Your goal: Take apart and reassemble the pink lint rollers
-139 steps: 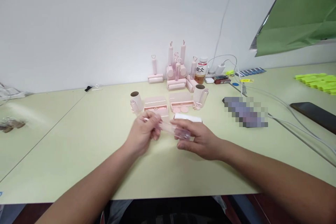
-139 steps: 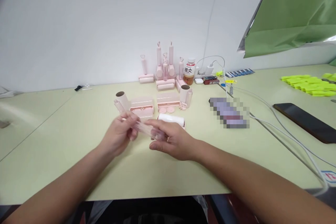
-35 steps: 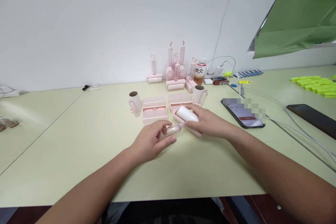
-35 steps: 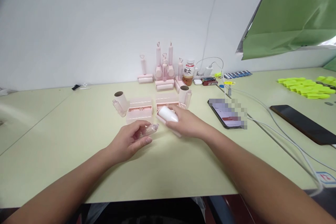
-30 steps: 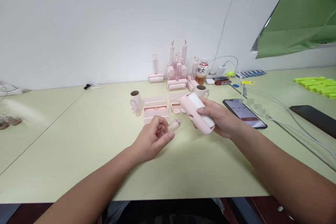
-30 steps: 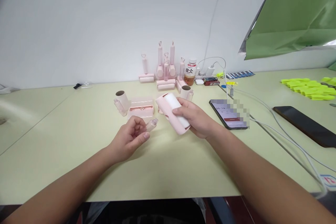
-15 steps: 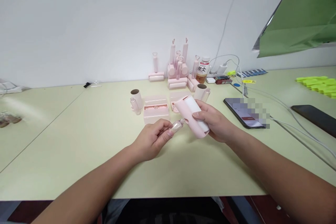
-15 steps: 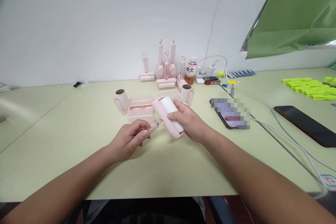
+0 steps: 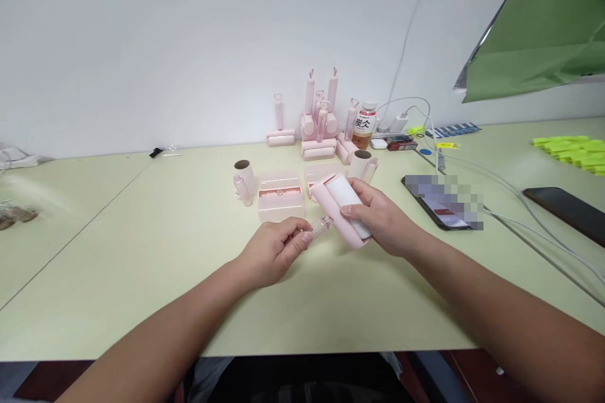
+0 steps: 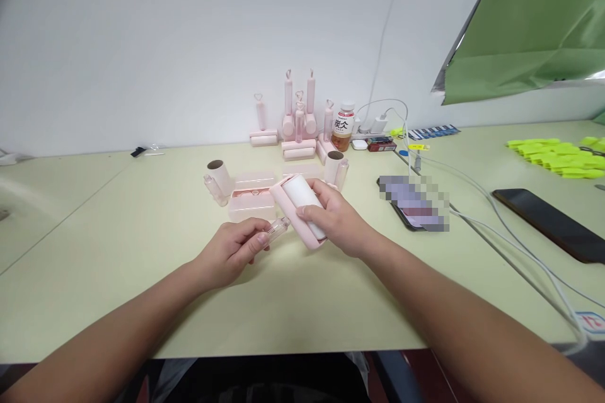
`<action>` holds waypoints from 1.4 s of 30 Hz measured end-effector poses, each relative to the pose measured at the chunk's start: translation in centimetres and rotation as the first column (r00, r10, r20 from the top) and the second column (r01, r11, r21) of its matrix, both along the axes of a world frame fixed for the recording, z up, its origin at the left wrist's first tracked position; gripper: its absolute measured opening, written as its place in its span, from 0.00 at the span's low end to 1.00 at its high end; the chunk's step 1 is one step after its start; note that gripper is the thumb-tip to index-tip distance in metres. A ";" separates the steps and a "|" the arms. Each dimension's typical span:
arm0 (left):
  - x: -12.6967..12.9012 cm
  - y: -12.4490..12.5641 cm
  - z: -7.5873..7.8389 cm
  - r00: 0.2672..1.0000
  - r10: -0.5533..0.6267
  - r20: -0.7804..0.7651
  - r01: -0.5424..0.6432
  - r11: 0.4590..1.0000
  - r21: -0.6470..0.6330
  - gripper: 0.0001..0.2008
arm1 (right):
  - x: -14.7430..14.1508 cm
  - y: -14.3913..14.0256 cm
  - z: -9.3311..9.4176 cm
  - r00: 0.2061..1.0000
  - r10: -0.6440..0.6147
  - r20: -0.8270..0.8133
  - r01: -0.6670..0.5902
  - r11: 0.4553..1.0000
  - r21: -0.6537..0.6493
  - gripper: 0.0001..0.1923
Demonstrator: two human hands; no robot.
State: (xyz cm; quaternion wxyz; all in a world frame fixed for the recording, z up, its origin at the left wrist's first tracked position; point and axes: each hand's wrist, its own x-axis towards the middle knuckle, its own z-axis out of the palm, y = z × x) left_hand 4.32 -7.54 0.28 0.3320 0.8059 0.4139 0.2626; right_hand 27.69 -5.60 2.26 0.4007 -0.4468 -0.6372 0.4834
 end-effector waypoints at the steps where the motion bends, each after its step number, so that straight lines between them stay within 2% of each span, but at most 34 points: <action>1: 0.0 0.0 0.0 1.000 0.001 -0.007 -0.001 1.000 -0.003 0.17 | 0.0 0.0 0.0 1.000 -0.002 0.024 0.002 1.000 0.024 0.23; 8: 0.1 0.2 0.0 0.998 0.004 -0.067 0.000 0.998 0.056 0.16 | -0.1 -0.2 0.2 0.985 -0.033 0.171 0.004 0.986 0.165 0.24; 13: 0.2 0.0 -0.1 0.996 0.003 -0.093 0.001 0.999 0.040 0.15 | -0.4 -0.7 0.0 0.956 -0.013 0.293 -0.048 0.979 0.198 0.25; 18: 0.2 0.1 -0.5 0.994 0.002 -0.111 0.008 0.995 0.095 0.13 | -0.7 -0.8 -0.3 0.940 0.024 0.341 -0.095 0.976 0.194 0.27; 20: 0.4 0.3 -0.7 0.998 -0.001 -0.063 0.006 0.996 0.084 0.13 | -0.5 -0.7 -0.2 0.962 0.051 0.267 -0.096 0.983 0.155 0.26; 23: 0.9 0.2 -0.9 0.994 -0.008 0.107 0.004 0.999 0.038 0.14 | -0.1 -0.6 0.6 0.993 0.096 -0.064 -0.094 0.995 0.029 0.25; 25: 1.3 0.0 -1.0 0.970 -0.010 0.244 0.011 1.000 -0.003 0.15 | 0.1 -0.6 1.2 0.942 0.070 -0.327 -0.097 0.993 -0.068 0.28; 27: 1.6 -0.4 -1.0 0.924 0.010 0.382 0.015 0.998 -0.062 0.17 | 0.1 -0.5 1.4 0.872 -0.002 -0.489 -0.057 0.993 -0.106 0.26; 29: 1.9 -0.7 -1.1 0.863 0.053 0.503 0.015 0.991 -0.131 0.18 | -0.4 -0.5 0.7 0.855 -0.026 -0.518 -0.017 0.997 -0.078 0.19; 30: 2.0 -0.7 -1.2 0.832 0.079 0.549 0.015 0.986 -0.165 0.19 | -0.7 -0.6 0.1 0.872 0.000 -0.489 -0.028 0.998 -0.049 0.17; 32: 2.4 -0.7 -1.4 0.783 0.128 0.609 0.014 0.975 -0.222 0.20 | -1.6 -0.8 -1.4 0.914 0.107 -0.391 -0.118 0.993 -0.003 0.18; 34: 2.8 -0.7 -1.8 0.770 0.145 0.621 0.031 0.964 -0.263 0.20 | -2.4 -1.0 -2.8 0.915 0.210 -0.344 -0.221 0.975 0.006 0.20; 36: 3.0 -0.6 -2.0 0.811 0.124 0.572 0.045 0.961 -0.272 0.18 | -2.9 -1.1 -3.8 0.914 0.226 -0.337 -0.239 0.971 0.002 0.18; 37: 2.9 -0.5 -2.1 0.853 0.095 0.514 0.035 0.971 -0.236 0.17 | -3.0 -1.1 -4.0 0.920 0.197 -0.339 -0.211 0.978 -0.003 0.17; 39: 2.4 -0.1 -1.9 0.943 0.036 0.332 -0.022 0.999 -0.044 0.15 | -2.8 -0.8 -4.2 0.934 0.100 -0.343 -0.114 0.993 -0.023 0.18; 40: 2.0 0.2 -1.7 0.976 0.031 0.214 -0.052 0.994 0.093 0.14 | -2.6 -0.6 -4.1 0.936 0.047 -0.349 -0.066 0.997 -0.043 0.18; 42: 0.9 1.0 -1.4 0.994 0.110 -0.021 -0.097 0.940 0.327 0.12 | -2.1 -0.2 -3.9 0.926 -0.030 -0.377 -0.006 0.996 -0.094 0.21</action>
